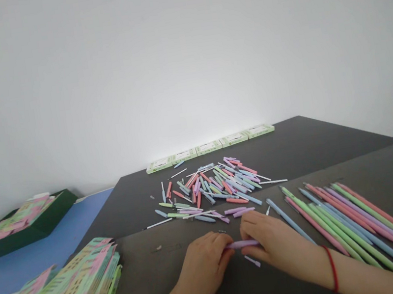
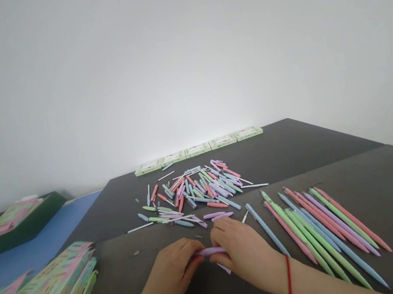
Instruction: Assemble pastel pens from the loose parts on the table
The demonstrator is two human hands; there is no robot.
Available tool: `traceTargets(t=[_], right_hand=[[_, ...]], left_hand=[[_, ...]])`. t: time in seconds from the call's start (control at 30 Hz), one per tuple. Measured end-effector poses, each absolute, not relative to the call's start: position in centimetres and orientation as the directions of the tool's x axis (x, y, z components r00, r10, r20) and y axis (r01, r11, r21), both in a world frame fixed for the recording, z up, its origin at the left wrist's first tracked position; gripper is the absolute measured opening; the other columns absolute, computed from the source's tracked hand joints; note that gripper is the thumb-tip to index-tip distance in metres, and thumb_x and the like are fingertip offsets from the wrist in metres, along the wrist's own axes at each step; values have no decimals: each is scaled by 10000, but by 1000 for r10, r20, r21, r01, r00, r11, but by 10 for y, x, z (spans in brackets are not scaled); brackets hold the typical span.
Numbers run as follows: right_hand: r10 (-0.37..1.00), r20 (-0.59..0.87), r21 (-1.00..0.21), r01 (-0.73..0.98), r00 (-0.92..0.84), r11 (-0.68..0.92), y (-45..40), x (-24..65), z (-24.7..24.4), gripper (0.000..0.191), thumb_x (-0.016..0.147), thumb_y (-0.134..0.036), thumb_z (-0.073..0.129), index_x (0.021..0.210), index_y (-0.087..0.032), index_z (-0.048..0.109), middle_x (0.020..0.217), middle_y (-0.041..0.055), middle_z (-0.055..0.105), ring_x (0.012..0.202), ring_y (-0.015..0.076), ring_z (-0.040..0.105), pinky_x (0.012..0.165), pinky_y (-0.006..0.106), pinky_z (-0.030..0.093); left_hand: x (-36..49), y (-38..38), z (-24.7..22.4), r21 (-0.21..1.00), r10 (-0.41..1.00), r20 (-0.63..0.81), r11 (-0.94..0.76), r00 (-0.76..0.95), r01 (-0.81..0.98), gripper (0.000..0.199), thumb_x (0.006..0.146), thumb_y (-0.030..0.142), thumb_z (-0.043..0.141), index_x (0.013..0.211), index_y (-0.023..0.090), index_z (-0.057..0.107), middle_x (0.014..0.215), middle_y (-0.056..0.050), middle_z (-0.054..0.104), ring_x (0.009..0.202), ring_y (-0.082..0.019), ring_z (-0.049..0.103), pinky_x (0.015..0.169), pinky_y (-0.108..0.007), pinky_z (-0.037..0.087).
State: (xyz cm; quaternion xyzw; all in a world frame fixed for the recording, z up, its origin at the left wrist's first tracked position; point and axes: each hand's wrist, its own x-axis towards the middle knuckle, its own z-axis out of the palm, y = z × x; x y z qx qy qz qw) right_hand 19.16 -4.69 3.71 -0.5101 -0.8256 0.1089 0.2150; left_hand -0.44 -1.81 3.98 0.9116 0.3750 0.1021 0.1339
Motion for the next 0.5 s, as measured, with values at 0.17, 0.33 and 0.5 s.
traceTargets(t=[0.17,0.33,0.5], right_hand=[[885,209,-375,801,-416,466,-46,192,38,198,881,-342,556,769,-185,604,803,21,604,791,200,553,712,311,395],[882,258,-407,784,-394,469,-45,192,38,111,830,-280,632,827,-174,599,883,33,605,859,203,545,741,300,397],[879,218,-381,792,-425,477,-44,193,35,170,892,-305,542,799,-188,623,817,28,616,806,201,556,735,310,395]], left_hand=[[-4,-17,40,334,720,92,-673,688,660,86,892,206,514,938,217,585,883,-7,648,828,-179,591,713,-264,419],[-6,-16,36,332,724,112,-673,681,661,80,879,196,535,942,217,579,875,-6,641,820,-179,586,705,-264,417],[-6,-16,36,307,709,138,-694,691,651,78,892,213,518,940,220,578,887,-4,638,828,-177,578,723,-273,416]])
